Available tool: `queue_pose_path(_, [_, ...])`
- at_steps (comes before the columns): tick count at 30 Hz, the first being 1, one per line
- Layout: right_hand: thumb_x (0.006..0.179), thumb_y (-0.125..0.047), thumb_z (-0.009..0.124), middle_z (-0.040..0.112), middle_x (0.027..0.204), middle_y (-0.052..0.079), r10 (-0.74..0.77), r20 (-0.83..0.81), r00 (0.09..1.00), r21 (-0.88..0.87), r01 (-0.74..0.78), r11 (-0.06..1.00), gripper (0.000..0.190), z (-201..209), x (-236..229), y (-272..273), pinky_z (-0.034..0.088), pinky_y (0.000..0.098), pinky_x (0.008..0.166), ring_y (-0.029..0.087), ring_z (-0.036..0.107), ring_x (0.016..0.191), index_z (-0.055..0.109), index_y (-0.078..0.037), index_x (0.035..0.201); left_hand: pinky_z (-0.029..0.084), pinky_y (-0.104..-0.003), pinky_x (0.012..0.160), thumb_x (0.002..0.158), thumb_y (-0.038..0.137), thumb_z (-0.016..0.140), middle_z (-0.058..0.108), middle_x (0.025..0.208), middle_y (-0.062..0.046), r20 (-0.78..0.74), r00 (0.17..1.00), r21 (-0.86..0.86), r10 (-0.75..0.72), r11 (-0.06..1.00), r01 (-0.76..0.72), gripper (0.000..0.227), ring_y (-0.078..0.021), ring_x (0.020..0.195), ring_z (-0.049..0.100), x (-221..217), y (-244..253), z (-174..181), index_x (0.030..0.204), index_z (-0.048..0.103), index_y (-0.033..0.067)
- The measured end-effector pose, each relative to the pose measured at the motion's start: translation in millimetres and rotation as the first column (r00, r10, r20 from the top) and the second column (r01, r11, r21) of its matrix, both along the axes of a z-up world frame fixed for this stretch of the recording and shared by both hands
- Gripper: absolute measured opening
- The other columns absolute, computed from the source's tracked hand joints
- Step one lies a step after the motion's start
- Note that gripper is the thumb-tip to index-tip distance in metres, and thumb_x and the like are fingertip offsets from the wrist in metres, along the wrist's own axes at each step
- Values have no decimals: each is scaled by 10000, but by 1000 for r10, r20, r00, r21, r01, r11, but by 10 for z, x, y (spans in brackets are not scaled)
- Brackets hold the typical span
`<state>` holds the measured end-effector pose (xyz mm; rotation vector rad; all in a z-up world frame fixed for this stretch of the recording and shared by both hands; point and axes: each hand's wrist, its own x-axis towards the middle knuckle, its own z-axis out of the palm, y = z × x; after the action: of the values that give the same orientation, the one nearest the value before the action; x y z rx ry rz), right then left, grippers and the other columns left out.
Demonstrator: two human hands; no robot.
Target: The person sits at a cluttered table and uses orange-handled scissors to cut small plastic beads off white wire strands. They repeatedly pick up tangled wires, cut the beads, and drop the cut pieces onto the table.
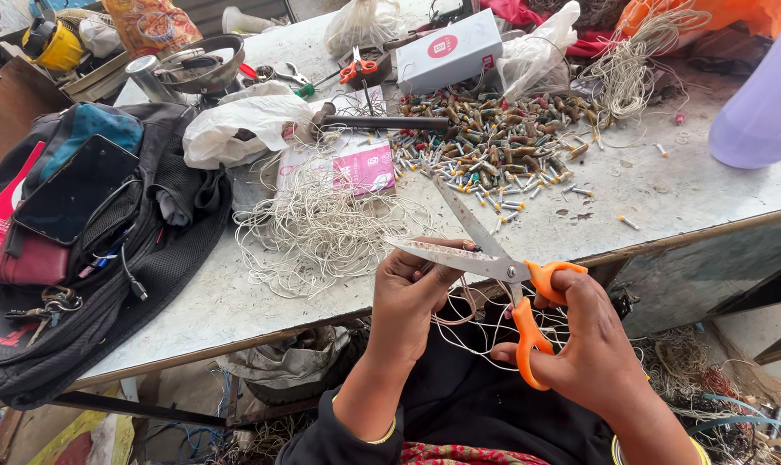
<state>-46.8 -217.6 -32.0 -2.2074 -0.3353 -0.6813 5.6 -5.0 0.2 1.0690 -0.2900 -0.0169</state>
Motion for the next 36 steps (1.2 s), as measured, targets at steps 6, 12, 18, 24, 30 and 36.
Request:
queue_pose_path(6, [457,-473,971,594,1055,174,70,-3,998,64,-70,996,978,42,5,33,509,395,834,271,653,931,491,37,1140,533,-189,732,953,32,743,750,927,-28,106,994,62,-37,998,30,181,-16,809,661,4,-6,-12,1119,722,-38])
queue_pose_path(12, [479,-359,993,607,717,53,23,-240,970,185,23,982,741,47,-17,121,503,289,604,124,552,633,523,-27,946,497,-155,682,961,31,747,770,949,-74,115,993,88,-25,996,15,149,-49,838,684,50,-41,56,1082,723,-52])
queue_pose_path(18, [552,-215,984,652,734,7,184,-240,953,387,-80,918,610,-46,-18,164,494,250,602,65,537,643,578,-26,967,491,-142,675,940,31,751,781,978,-110,113,993,121,-30,993,16,168,-60,861,710,52,-97,202,1081,721,-55])
queue_pose_path(24, [600,-125,977,675,792,35,419,-305,855,604,-166,780,554,-153,6,128,534,258,732,87,622,753,640,-5,1023,374,-107,536,952,52,746,795,986,-119,110,994,145,-11,989,-5,183,-8,760,639,73,-127,261,1106,741,-45])
queue_pose_path(30, [575,-282,978,686,985,54,367,-267,891,400,-244,884,784,-88,67,4,505,323,899,137,638,979,574,-17,1193,330,-126,524,950,52,763,794,897,-45,235,971,365,46,922,-132,108,67,620,462,45,-67,287,1033,760,-17])
queue_pose_path(36, [574,-294,969,728,928,40,395,-376,838,475,-192,859,701,-115,64,70,529,317,850,131,659,900,675,-27,1152,300,-133,504,923,68,771,790,879,12,324,942,510,92,821,-256,122,71,589,395,18,-46,305,1037,779,26])
